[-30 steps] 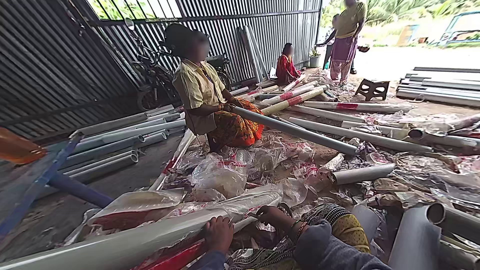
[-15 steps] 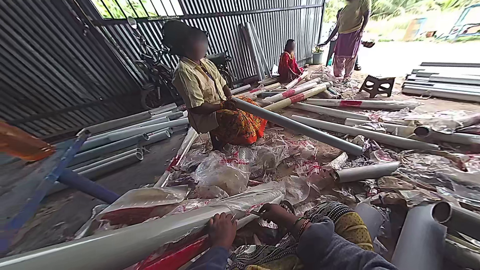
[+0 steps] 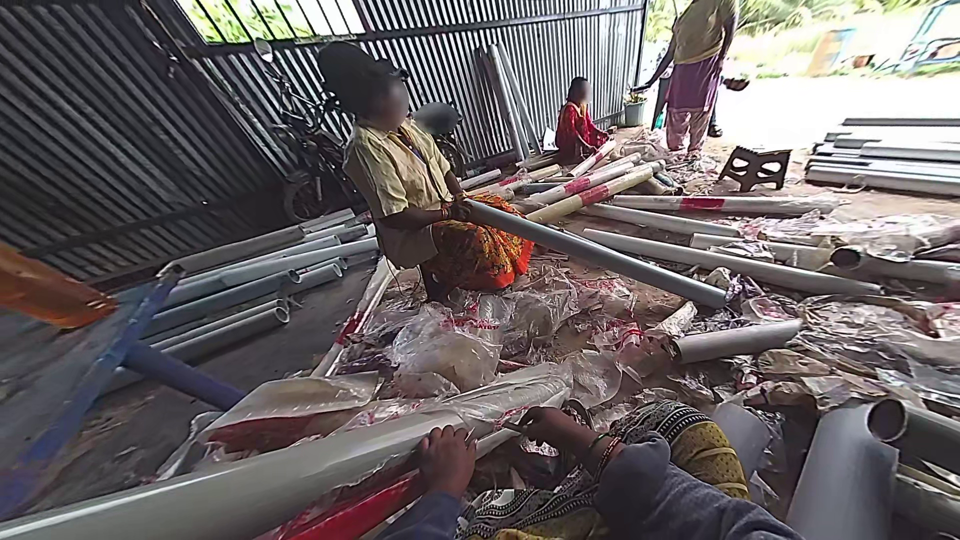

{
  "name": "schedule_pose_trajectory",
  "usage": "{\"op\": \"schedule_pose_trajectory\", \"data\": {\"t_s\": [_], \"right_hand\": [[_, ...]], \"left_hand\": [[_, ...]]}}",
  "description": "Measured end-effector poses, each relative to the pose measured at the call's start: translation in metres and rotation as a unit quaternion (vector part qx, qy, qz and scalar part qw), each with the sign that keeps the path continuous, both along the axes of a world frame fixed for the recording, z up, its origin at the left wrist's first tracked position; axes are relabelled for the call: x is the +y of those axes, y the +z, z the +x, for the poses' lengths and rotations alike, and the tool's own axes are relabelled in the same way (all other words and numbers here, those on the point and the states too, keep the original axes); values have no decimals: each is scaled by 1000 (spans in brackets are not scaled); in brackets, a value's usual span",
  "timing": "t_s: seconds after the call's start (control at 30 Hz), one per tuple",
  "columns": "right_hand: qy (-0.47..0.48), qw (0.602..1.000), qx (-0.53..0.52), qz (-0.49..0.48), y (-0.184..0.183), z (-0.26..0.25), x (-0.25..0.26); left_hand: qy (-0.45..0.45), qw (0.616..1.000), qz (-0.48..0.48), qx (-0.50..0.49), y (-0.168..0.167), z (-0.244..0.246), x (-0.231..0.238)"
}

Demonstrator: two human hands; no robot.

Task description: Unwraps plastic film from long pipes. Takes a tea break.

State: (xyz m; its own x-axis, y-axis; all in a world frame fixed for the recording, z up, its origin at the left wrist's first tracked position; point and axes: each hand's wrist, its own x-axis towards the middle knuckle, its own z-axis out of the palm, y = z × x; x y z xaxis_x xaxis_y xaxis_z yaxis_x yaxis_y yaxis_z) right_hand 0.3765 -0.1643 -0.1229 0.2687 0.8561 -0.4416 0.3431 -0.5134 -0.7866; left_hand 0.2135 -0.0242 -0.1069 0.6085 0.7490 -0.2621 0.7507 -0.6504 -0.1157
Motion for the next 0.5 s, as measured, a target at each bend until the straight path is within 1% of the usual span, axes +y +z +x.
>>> {"op": "schedule_pose_trajectory", "data": {"t_s": [0.5], "right_hand": [[3, 1000, -1, -1, -3, 1, 1]], "left_hand": [[-1, 1000, 2, -6, 0, 0, 0]]}}
